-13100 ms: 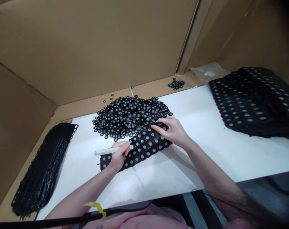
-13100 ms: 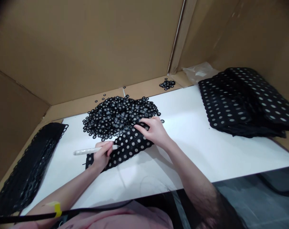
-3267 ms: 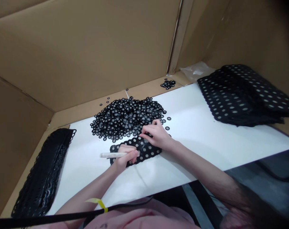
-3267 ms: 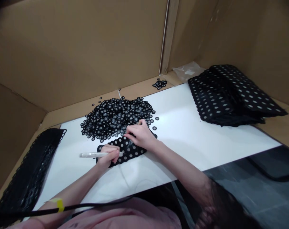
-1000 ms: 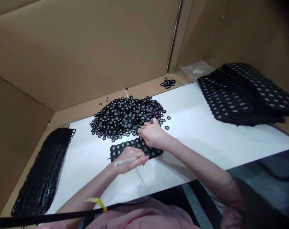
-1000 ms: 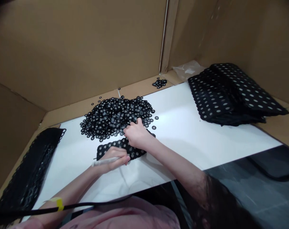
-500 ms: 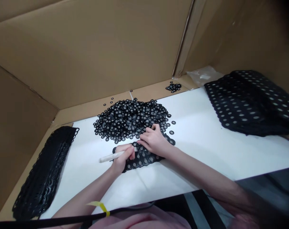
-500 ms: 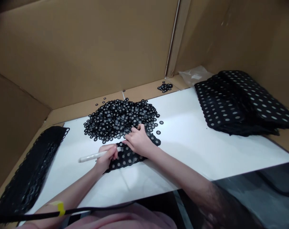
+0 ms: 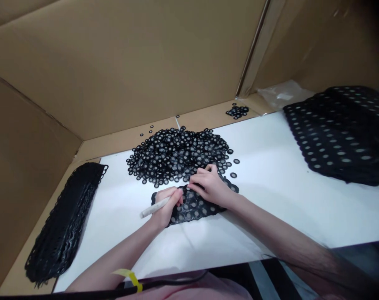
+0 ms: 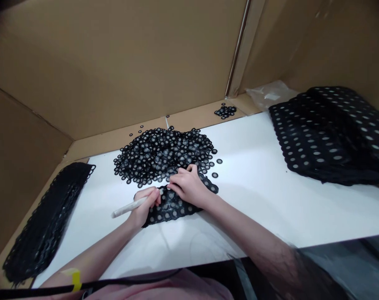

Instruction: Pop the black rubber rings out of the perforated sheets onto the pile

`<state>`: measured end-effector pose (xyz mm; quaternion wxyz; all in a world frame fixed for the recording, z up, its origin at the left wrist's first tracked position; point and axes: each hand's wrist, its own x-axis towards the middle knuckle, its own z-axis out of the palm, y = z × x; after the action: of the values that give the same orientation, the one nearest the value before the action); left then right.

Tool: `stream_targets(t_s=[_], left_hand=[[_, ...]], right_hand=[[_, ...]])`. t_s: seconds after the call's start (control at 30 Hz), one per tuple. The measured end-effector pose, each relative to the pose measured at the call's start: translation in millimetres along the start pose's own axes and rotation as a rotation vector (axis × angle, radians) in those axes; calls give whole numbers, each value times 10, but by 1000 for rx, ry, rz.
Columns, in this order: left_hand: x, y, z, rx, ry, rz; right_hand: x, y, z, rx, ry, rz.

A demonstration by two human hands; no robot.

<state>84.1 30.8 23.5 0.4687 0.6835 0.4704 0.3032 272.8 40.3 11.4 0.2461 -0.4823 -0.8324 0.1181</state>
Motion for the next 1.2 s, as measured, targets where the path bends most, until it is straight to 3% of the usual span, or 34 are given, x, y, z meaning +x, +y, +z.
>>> stream_targets(t_s=[0.53,0.83,1.07,1.2], left_hand=[[1,-42,-22,40,-39,4],[44,-5,57,288,-180,194],[-19,-76,-46,-53,-50,112],[-37,-73,-62,-85,-117,114]], right_hand=[[-9,11,5,69,8,3],[-33,-8,5,43,34,-68],[-28,-1,-29,67,50,20],[-34,4,-26,84,41,16]])
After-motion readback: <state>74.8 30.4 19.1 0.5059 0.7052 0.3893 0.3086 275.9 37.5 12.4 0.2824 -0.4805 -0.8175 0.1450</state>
